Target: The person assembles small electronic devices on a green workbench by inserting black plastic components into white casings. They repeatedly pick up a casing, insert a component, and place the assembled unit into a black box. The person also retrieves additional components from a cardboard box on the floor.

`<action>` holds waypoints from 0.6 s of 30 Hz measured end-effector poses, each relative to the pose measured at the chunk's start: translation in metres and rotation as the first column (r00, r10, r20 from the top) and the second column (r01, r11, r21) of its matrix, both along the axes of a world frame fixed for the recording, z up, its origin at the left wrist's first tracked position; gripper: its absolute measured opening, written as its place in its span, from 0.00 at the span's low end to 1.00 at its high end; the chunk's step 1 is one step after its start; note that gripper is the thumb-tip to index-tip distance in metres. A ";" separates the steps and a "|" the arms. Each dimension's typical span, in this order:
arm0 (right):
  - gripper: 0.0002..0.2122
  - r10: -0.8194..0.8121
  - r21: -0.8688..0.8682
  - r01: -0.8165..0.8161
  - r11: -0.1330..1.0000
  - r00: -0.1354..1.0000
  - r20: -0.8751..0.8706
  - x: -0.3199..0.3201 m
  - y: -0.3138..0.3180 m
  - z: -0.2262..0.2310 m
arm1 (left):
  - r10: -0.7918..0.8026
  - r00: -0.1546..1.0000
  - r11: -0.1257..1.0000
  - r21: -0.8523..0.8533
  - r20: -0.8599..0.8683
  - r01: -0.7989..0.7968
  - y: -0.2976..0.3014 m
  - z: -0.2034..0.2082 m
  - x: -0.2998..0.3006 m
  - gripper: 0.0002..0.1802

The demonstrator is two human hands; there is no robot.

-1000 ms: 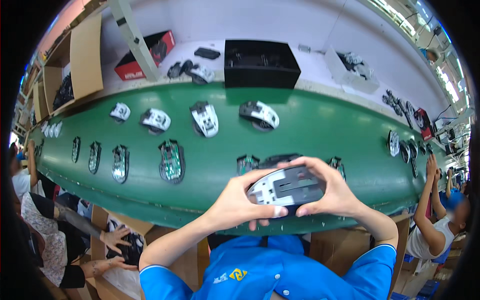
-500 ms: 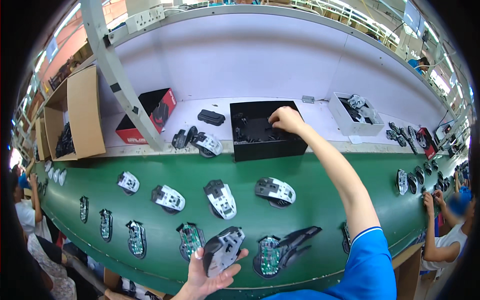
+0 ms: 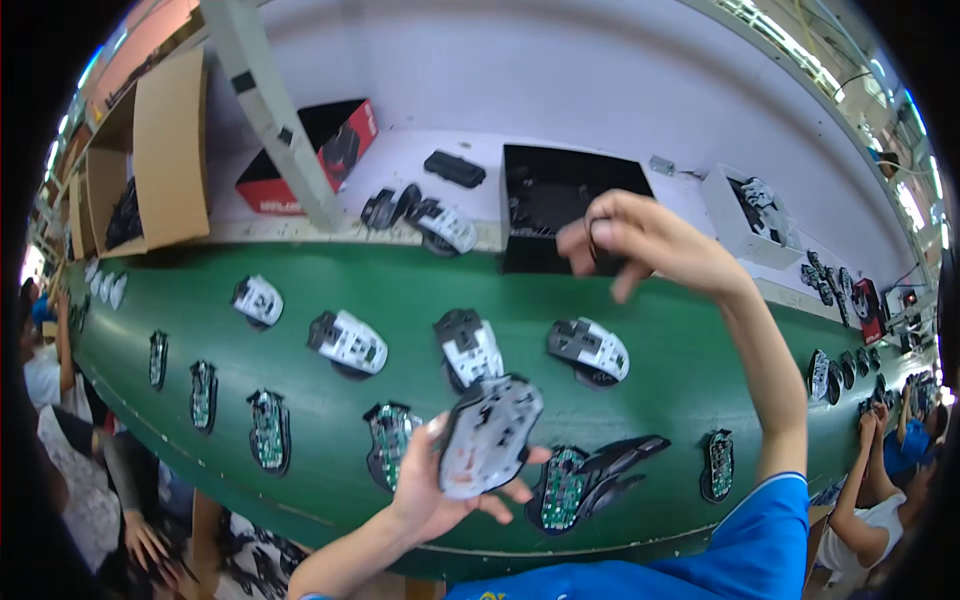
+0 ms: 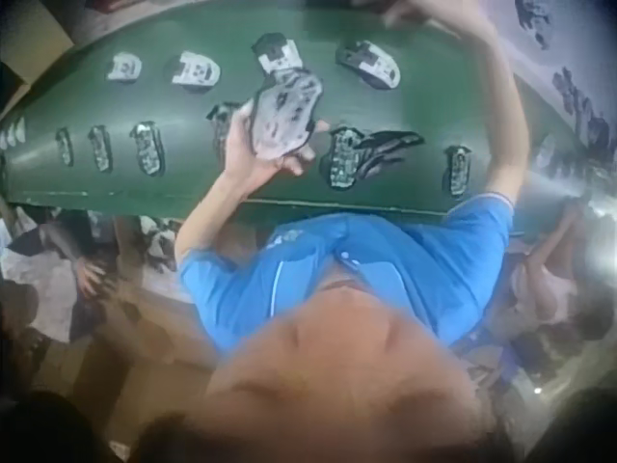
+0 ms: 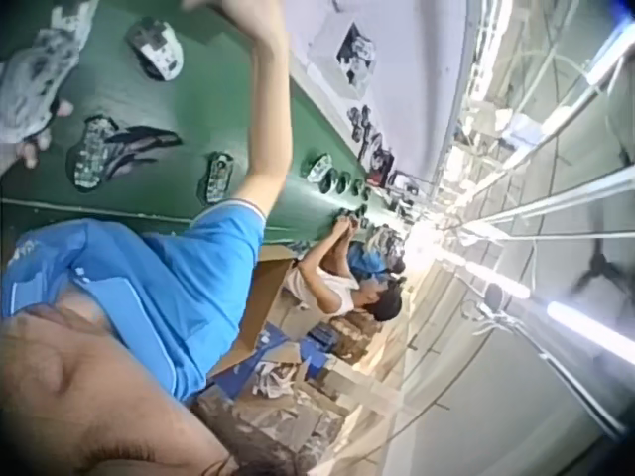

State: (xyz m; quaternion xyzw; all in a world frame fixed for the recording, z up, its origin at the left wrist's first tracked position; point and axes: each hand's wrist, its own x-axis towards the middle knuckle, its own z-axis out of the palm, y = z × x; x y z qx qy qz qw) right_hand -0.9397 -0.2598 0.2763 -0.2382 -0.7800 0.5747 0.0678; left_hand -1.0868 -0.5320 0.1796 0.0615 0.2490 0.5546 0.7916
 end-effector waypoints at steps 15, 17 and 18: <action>0.07 0.328 0.344 -0.296 0.891 0.944 -0.036 0.081 -0.168 0.005 | -0.167 0.984 0.983 -0.086 -0.057 0.162 -0.031 0.032 0.072 0.29; 0.06 0.348 0.418 -0.304 0.856 0.937 -0.032 0.089 -0.175 0.009 | -0.218 0.971 0.976 -0.012 -0.101 0.218 -0.036 0.029 0.076 0.28; 0.06 0.359 0.457 -0.307 0.835 0.933 -0.029 0.092 -0.178 0.010 | -0.240 0.963 0.969 0.026 -0.126 0.246 -0.038 0.028 0.077 0.28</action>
